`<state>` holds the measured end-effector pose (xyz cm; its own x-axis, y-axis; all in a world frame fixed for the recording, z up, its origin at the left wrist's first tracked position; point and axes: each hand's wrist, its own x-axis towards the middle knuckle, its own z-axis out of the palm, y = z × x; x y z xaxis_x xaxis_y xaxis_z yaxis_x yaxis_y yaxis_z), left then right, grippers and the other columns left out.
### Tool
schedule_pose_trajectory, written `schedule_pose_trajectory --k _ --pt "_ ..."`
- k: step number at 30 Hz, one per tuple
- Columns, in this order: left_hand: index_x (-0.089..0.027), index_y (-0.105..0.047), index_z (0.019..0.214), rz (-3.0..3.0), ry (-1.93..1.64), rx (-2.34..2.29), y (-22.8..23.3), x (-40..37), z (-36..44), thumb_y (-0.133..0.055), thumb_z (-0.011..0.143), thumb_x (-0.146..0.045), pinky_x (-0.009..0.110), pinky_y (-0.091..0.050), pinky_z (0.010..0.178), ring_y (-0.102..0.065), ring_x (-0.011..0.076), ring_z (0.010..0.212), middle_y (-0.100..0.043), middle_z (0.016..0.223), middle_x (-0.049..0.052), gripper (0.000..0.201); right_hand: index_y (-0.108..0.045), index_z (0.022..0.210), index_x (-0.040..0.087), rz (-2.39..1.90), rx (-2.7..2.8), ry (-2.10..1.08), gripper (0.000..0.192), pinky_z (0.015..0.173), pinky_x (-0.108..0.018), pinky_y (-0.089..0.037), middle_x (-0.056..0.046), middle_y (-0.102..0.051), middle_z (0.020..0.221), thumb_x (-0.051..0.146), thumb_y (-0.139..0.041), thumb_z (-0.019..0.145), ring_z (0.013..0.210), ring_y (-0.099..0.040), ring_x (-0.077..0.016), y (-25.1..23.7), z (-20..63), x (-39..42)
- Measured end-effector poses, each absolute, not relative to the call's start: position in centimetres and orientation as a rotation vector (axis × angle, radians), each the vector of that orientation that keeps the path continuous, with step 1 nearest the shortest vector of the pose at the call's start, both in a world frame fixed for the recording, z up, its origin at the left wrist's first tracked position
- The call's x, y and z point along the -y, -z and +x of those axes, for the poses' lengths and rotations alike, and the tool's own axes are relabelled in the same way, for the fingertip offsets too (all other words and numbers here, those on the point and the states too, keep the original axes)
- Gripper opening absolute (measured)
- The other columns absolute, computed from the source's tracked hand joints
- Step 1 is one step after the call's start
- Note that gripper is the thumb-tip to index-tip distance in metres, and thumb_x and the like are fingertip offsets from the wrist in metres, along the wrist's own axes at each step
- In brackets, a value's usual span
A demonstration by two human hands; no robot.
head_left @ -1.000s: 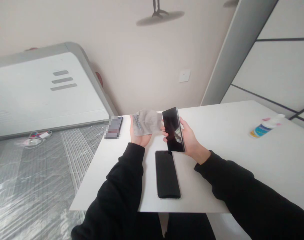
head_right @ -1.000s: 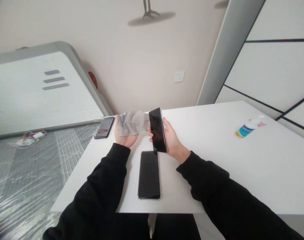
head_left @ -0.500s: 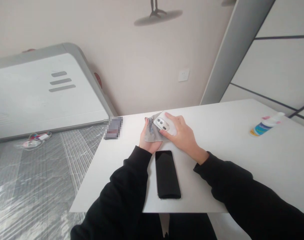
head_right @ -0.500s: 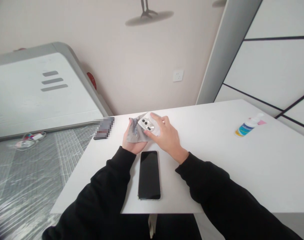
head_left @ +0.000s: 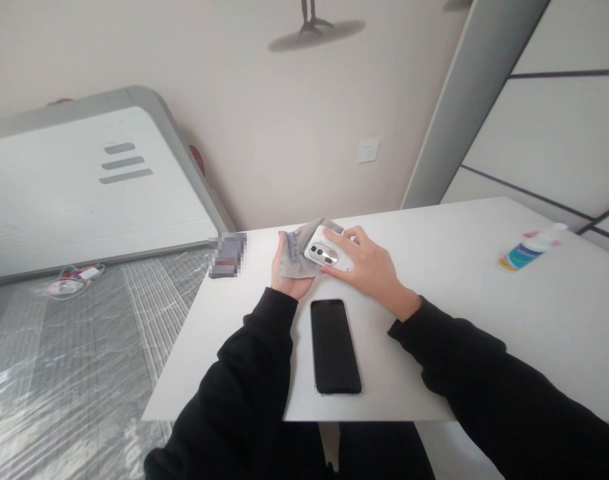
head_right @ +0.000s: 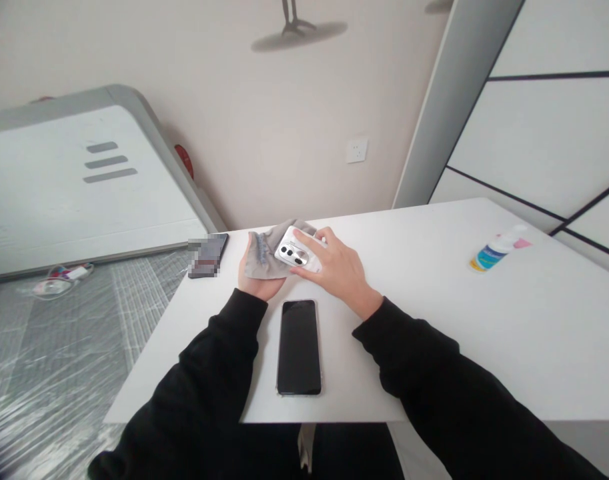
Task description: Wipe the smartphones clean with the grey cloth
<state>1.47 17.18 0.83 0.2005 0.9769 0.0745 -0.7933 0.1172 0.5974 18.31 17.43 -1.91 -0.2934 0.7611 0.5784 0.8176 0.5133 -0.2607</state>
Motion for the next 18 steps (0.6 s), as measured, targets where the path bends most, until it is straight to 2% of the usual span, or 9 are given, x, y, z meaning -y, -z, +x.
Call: schedule_pose_trajectory --k 4,9,14,16,18 --pt "-0.007 -0.070 0.127 0.572 -1.301 -0.425 -0.6 -17.4 1.5 -0.026 0.108 -0.054 0.046 -0.038 0.122 -0.058 0.0312 0.140 -0.075 0.127 0.019 0.067 -0.053 0.153 0.032 -1.316 2.087 0.139 0.071 0.062 -0.032 -0.054 -0.008 -0.061 0.121 0.065 -0.067 0.091 0.086 -0.068 -0.0230 2.0 18.5 -17.5" --pt "-0.008 -0.073 0.115 0.506 -1.270 -0.461 -0.7 -17.2 1.3 -0.030 0.108 -0.054 0.047 -0.040 0.121 -0.060 0.0320 0.137 -0.079 0.115 0.017 0.064 -0.054 0.152 0.034 -1.209 2.176 0.141 0.070 0.066 -0.031 -0.055 -0.009 -0.059 0.123 0.070 -0.062 0.092 0.090 -0.067 -0.0235 1.9 18.3 -17.0" --pt "-0.011 -0.073 0.115 0.502 -1.284 -0.448 -1.5 -16.6 1.8 -0.033 0.108 -0.052 0.049 -0.038 0.123 -0.056 0.0323 0.142 -0.075 0.128 0.016 0.058 -0.057 0.150 0.032 -1.253 2.006 0.091 0.073 0.068 -0.035 -0.057 -0.011 -0.053 0.124 0.074 -0.059 0.091 0.091 -0.065 -0.0248 1.8 18.7 -17.4" --pt "-0.012 -0.073 0.112 0.554 -1.276 -0.483 -1.4 -16.4 2.5 -0.030 0.108 -0.052 0.048 -0.036 0.124 -0.054 0.0306 0.143 -0.075 0.128 0.015 0.058 -0.058 0.149 0.030 -1.297 1.884 -0.047 0.078 0.075 -0.040 -0.059 -0.011 -0.051 0.124 0.079 -0.057 0.088 0.095 -0.065 -0.0275 2.2 18.6 -17.7" --pt "-0.015 -0.072 0.110 0.601 -1.303 -0.549 -1.0 -16.2 3.3 -0.028 0.109 -0.049 0.047 -0.035 0.125 -0.054 0.0287 0.144 -0.076 0.124 0.013 0.056 -0.057 0.149 0.027 -1.269 1.774 -0.269 0.083 0.090 -0.048 -0.058 -0.013 -0.053 0.125 0.082 -0.056 0.086 0.107 -0.064 -0.0315 2.6 17.9 -17.5"
